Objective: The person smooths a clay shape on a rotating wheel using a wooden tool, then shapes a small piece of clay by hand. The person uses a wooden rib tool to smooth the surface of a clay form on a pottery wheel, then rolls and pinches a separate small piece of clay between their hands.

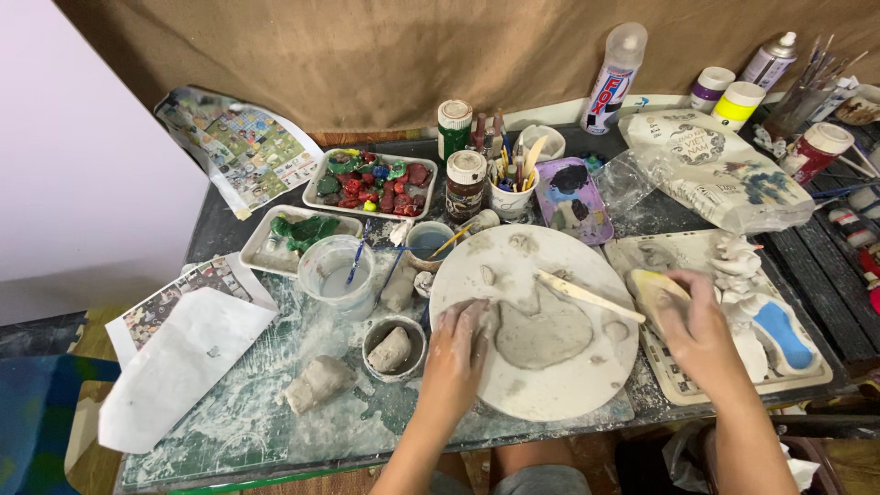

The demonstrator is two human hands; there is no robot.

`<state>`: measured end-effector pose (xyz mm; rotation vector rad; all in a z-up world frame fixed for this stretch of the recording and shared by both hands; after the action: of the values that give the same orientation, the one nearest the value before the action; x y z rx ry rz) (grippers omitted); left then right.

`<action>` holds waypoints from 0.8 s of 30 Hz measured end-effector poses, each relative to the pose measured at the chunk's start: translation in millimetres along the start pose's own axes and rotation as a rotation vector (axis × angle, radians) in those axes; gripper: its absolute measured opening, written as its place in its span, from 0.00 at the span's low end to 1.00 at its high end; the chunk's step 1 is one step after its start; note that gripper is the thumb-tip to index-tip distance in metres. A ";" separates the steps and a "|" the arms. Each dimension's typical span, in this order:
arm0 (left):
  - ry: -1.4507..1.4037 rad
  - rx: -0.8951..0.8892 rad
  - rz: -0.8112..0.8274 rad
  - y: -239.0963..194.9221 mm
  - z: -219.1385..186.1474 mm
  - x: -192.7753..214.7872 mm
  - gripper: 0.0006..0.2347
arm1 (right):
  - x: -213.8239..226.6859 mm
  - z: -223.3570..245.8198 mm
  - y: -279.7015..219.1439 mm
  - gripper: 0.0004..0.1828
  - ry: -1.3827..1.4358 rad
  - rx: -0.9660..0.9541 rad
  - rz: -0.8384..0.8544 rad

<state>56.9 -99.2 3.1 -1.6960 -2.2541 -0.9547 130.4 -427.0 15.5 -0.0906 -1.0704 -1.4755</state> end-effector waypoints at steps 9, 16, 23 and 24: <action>0.014 0.064 0.028 9.4 8.6 2.7 0.20 | -34.1 -9.2 48.3 0.17 -0.214 0.092 0.417; 0.009 0.065 0.024 14.5 17.9 -0.5 0.19 | -8.2 -4.4 48.9 0.13 -0.282 0.283 0.362; 0.010 0.068 0.026 13.9 21.9 -1.5 0.20 | -21.9 -15.3 53.1 0.15 -0.279 0.214 0.454; 0.016 0.066 0.026 16.4 22.3 -2.5 0.19 | -16.8 -18.4 53.0 0.15 -0.308 0.276 0.466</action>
<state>78.0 -85.9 -9.2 -1.6798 -2.2226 -0.8758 187.5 -416.8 23.5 -0.3554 -1.3829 -0.9028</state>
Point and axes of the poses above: each hand's wrist, its own y-axis towards the middle knuckle, its own x-axis out of the back of the hand, z = x × y, the point moved 1 cm from there along y, towards the middle knuckle, and after that the axes turned 11 degrees about x, right-handed, at the moved point
